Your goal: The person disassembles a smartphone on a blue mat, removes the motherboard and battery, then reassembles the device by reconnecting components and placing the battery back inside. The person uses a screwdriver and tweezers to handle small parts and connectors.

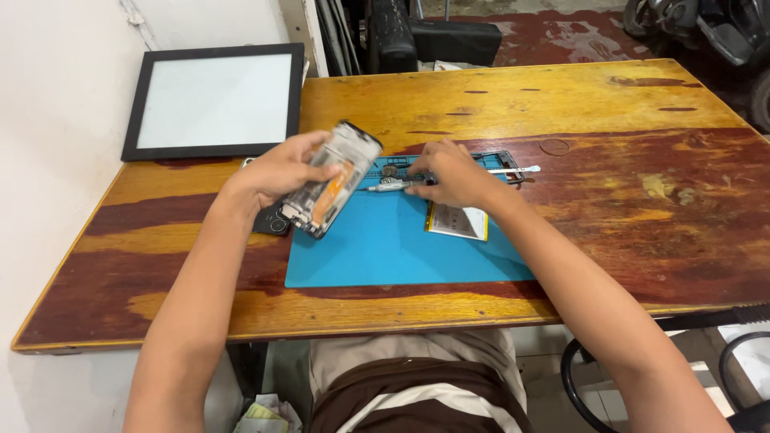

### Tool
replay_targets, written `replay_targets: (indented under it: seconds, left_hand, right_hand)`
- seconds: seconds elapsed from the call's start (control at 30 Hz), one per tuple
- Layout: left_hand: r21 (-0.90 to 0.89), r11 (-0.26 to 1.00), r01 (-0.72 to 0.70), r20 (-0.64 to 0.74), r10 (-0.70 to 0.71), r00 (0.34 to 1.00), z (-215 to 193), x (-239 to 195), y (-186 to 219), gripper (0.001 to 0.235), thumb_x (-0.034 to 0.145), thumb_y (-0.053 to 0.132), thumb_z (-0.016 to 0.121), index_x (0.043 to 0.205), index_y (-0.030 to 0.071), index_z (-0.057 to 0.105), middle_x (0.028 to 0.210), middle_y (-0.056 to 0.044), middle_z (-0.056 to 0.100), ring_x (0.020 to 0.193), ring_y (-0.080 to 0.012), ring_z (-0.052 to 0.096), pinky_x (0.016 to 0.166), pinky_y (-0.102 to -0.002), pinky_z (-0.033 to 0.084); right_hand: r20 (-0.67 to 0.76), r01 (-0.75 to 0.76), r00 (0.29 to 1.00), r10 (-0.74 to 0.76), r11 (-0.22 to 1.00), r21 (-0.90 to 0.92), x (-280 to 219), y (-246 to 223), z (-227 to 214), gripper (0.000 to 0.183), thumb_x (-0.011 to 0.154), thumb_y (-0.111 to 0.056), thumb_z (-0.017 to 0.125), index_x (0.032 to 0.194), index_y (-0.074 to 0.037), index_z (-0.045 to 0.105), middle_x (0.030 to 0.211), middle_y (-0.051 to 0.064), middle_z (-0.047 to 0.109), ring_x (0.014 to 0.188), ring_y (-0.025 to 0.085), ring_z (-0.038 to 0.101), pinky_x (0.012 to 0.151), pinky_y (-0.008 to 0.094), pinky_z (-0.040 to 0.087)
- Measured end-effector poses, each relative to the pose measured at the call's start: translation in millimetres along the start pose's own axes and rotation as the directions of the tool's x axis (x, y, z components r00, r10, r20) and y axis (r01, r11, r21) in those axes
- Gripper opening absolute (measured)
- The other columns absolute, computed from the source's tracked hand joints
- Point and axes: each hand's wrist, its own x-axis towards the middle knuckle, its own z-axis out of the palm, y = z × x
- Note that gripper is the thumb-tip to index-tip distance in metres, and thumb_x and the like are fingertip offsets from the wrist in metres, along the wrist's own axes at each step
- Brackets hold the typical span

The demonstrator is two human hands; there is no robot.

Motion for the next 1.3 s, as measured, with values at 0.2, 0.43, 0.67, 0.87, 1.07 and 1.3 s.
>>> replay_targets:
  seconds: [0.2, 0.43, 0.67, 0.87, 1.07, 1.3]
  left_hand:
    - [0.059, 0.984, -0.167, -0.115, 0.173, 0.978, -1.8, -19.4, 17.5, 0.055, 0.091, 0.012, 0.063, 0.145, 0.006, 0.052, 0.115, -0.015, 0.076, 0.094, -0.0187, 0.077, 0.072, -0.03, 0.061]
    - [-0.165, 0.932, -0.323, -0.322, 0.258, 0.911, -23.3, -3.2, 5.5, 0.043, 0.098, 0.006, 0.06, 0.141, 0.001, 0.055, 0.113, -0.018, 0.075, 0.093, -0.0186, 0.075, 0.076, -0.031, 0.064]
    - [-0.193, 0.875, -0.444, -0.429, 0.331, 0.841, -32.4, 5.2, -5.8, 0.042, 0.099, 0.005, 0.059, 0.14, 0.001, 0.053, 0.114, -0.015, 0.074, 0.098, -0.0176, 0.074, 0.082, -0.031, 0.064]
    - [-0.213, 0.836, -0.507, -0.492, 0.356, 0.794, -33.2, 16.0, -18.6, 0.039, 0.101, 0.004, 0.059, 0.139, 0.0, 0.051, 0.12, -0.014, 0.071, 0.105, -0.018, 0.072, 0.088, -0.031, 0.062]
    - [-0.19, 0.82, -0.54, -0.494, 0.395, 0.775, -30.3, 25.2, -22.6, 0.04, 0.1, 0.005, 0.06, 0.138, 0.002, 0.05, 0.12, -0.013, 0.069, 0.105, -0.0168, 0.069, 0.086, -0.03, 0.061]
    - [-0.142, 0.838, -0.527, -0.512, 0.393, 0.763, -18.1, 27.6, -25.0, 0.038, 0.101, 0.006, 0.061, 0.137, 0.002, 0.051, 0.118, -0.012, 0.07, 0.102, -0.0163, 0.069, 0.083, -0.03, 0.06]
  right_hand:
    - [0.116, -0.033, 0.993, 0.027, 0.998, 0.045, -2.8, -14.5, -1.2, 0.016, 0.087, -0.025, 0.076, 0.096, -0.011, 0.075, 0.102, 0.006, 0.067, 0.111, 0.026, 0.055, 0.098, 0.045, 0.039]
    - [0.075, 0.007, 0.997, -0.016, 0.993, 0.114, 5.9, -18.6, -17.8, 0.02, 0.092, -0.024, 0.072, 0.102, -0.007, 0.077, 0.106, 0.012, 0.073, 0.105, 0.029, 0.068, 0.095, 0.043, 0.053]
    - [0.045, 0.127, 0.991, -0.127, 0.992, -0.009, 53.1, -16.6, -1.2, 0.032, 0.094, -0.028, 0.07, 0.114, -0.004, 0.074, 0.112, 0.018, 0.071, 0.11, 0.034, 0.064, 0.097, 0.046, 0.049]
    - [0.017, 0.146, 0.989, -0.146, 0.989, -0.003, 105.1, -45.0, 49.5, 0.053, 0.085, -0.034, 0.079, 0.127, -0.004, 0.068, 0.122, 0.022, 0.063, 0.118, 0.042, 0.053, 0.1, 0.055, 0.039]
    - [0.136, -0.094, 0.987, 0.086, 0.994, 0.053, 115.8, -48.9, 69.9, 0.038, 0.083, -0.033, 0.08, 0.113, -0.011, 0.074, 0.12, 0.013, 0.069, 0.121, 0.033, 0.054, 0.105, 0.05, 0.038]
    - [0.065, -0.073, 0.996, 0.064, 0.987, 0.143, 111.3, -31.6, 70.3, 0.045, 0.084, -0.033, 0.081, 0.122, -0.012, 0.069, 0.124, 0.014, 0.064, 0.12, 0.035, 0.052, 0.102, 0.052, 0.035]
